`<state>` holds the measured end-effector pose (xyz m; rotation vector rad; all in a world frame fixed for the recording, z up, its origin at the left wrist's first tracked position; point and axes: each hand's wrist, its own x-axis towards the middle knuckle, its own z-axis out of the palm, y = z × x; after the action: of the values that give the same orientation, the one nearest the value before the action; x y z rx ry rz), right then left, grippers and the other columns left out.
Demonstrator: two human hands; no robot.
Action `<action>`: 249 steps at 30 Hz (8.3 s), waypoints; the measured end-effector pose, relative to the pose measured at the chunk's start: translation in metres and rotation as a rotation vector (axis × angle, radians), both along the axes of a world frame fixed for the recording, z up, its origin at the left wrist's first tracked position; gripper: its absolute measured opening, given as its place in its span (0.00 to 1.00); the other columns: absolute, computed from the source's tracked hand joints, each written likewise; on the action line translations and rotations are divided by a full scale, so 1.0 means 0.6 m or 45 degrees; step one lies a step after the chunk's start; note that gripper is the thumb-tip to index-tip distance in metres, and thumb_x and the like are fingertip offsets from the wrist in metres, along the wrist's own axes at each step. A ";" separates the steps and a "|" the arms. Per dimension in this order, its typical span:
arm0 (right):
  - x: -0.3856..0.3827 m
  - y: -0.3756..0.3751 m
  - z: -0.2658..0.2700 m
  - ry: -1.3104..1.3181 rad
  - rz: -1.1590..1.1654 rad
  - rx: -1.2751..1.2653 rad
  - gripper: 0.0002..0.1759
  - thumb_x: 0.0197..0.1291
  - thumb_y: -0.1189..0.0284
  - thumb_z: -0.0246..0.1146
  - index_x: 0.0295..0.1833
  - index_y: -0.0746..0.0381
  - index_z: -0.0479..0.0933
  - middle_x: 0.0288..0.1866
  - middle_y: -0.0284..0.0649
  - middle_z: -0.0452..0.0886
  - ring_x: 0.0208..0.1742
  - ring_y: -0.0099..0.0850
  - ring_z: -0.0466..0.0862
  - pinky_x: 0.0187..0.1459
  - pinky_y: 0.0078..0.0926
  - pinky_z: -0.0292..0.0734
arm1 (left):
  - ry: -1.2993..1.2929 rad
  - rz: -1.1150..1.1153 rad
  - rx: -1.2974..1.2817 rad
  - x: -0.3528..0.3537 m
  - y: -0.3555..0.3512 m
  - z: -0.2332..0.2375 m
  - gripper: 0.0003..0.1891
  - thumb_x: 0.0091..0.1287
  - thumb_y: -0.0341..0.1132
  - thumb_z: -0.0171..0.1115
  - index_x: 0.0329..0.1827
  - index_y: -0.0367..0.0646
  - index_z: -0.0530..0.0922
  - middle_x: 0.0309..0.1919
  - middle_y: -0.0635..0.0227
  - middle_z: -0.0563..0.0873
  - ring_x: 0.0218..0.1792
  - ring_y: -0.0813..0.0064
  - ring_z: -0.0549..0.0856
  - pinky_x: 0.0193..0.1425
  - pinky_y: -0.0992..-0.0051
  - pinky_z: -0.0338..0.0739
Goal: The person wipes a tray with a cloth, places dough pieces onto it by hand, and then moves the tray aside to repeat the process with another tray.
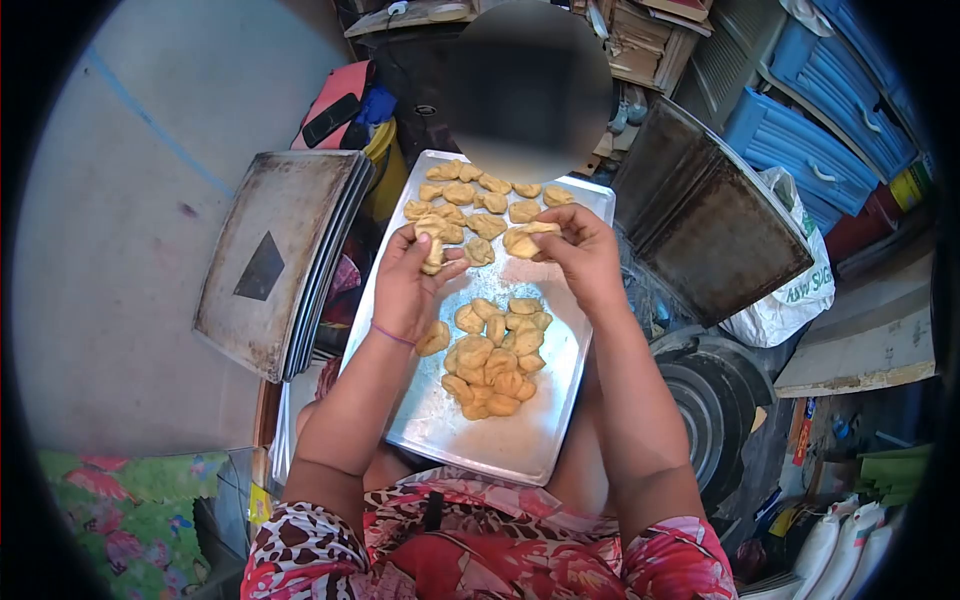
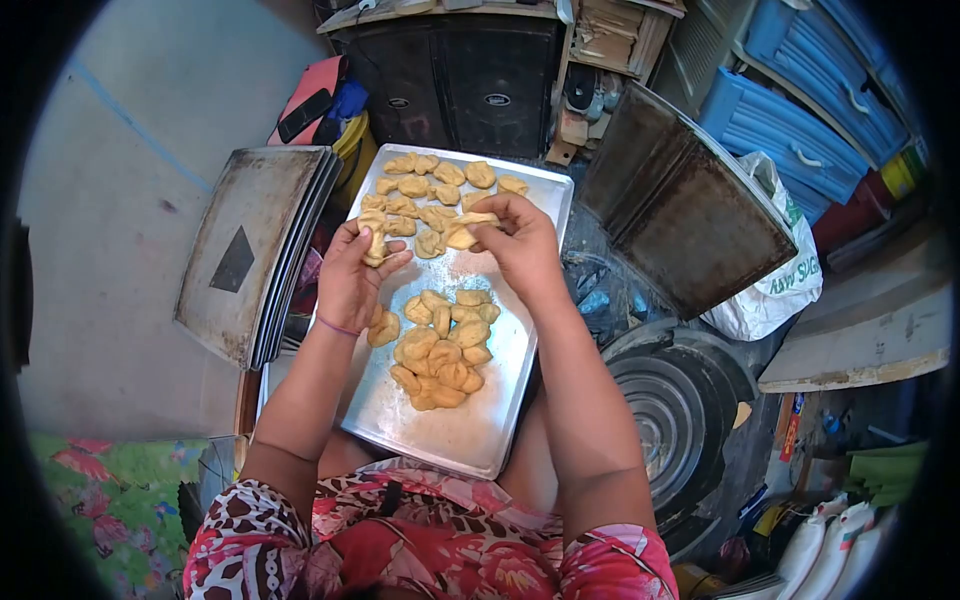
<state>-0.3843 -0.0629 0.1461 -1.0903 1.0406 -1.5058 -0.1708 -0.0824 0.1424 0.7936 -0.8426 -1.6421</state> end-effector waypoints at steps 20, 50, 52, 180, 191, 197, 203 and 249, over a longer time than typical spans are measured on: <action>0.052 0.004 -0.029 1.335 -0.150 -0.161 0.16 0.50 0.67 0.70 0.41 0.63 0.77 0.39 0.44 0.79 0.40 0.44 0.81 0.42 0.37 0.75 | -1.585 -0.270 -0.950 0.056 0.003 -0.040 0.10 0.55 0.27 0.63 0.41 0.39 0.81 0.44 0.61 0.76 0.44 0.62 0.79 0.49 0.70 0.75; 0.035 0.034 -0.010 1.248 -0.150 -0.100 0.09 0.51 0.71 0.66 0.38 0.62 0.79 0.39 0.47 0.78 0.40 0.47 0.80 0.41 0.38 0.75 | -1.699 -0.043 -1.066 0.092 -0.002 -0.002 0.12 0.58 0.33 0.61 0.44 0.40 0.81 0.41 0.56 0.82 0.46 0.56 0.81 0.53 0.64 0.74; 0.077 0.022 -0.014 1.197 0.028 -0.169 0.10 0.52 0.71 0.65 0.41 0.62 0.80 0.39 0.46 0.78 0.42 0.46 0.80 0.42 0.38 0.75 | -1.786 -0.110 -0.977 0.128 0.011 -0.008 0.12 0.58 0.33 0.62 0.44 0.40 0.81 0.39 0.55 0.82 0.44 0.56 0.81 0.52 0.65 0.75; 0.062 0.051 -0.023 1.322 0.304 0.034 0.13 0.51 0.69 0.68 0.41 0.64 0.78 0.32 0.45 0.82 0.34 0.36 0.83 0.38 0.31 0.77 | -1.700 -0.123 -1.192 0.030 0.060 -0.035 0.09 0.58 0.32 0.62 0.41 0.44 0.80 0.43 0.66 0.82 0.49 0.62 0.77 0.54 0.64 0.66; 0.043 0.130 -0.017 1.463 0.367 0.279 0.19 0.46 0.69 0.67 0.46 0.60 0.76 0.35 0.47 0.83 0.40 0.45 0.83 0.42 0.38 0.77 | -1.807 -0.156 -1.114 0.004 0.117 -0.040 0.14 0.58 0.40 0.64 0.42 0.41 0.79 0.40 0.61 0.80 0.47 0.58 0.77 0.52 0.63 0.67; 0.010 0.168 -0.076 0.857 0.143 0.230 0.12 0.48 0.73 0.65 0.41 0.63 0.80 0.26 0.40 0.81 0.27 0.28 0.80 0.33 0.26 0.76 | -1.823 -0.133 -1.033 -0.003 0.177 -0.073 0.12 0.60 0.39 0.63 0.42 0.42 0.79 0.40 0.62 0.80 0.45 0.58 0.78 0.51 0.62 0.68; 0.022 0.172 -0.079 1.229 -0.188 0.106 0.13 0.48 0.70 0.69 0.40 0.64 0.81 0.30 0.43 0.82 0.30 0.37 0.82 0.38 0.30 0.77 | -1.809 -0.033 -1.061 -0.003 0.172 -0.063 0.10 0.58 0.38 0.63 0.40 0.45 0.80 0.40 0.65 0.80 0.47 0.62 0.77 0.52 0.62 0.68; 0.249 0.103 -0.018 0.885 0.370 -0.228 0.20 0.49 0.80 0.61 0.51 0.64 0.77 0.40 0.45 0.82 0.39 0.39 0.82 0.44 0.29 0.77 | -0.222 -0.046 0.042 0.168 0.131 -0.059 0.13 0.64 0.29 0.62 0.51 0.35 0.76 0.39 0.68 0.81 0.38 0.79 0.83 0.42 0.78 0.82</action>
<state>-0.2348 -0.0012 0.1356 -1.8812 1.1448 -1.0084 -0.0698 -0.0038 0.1073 0.9600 -0.9589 -1.6387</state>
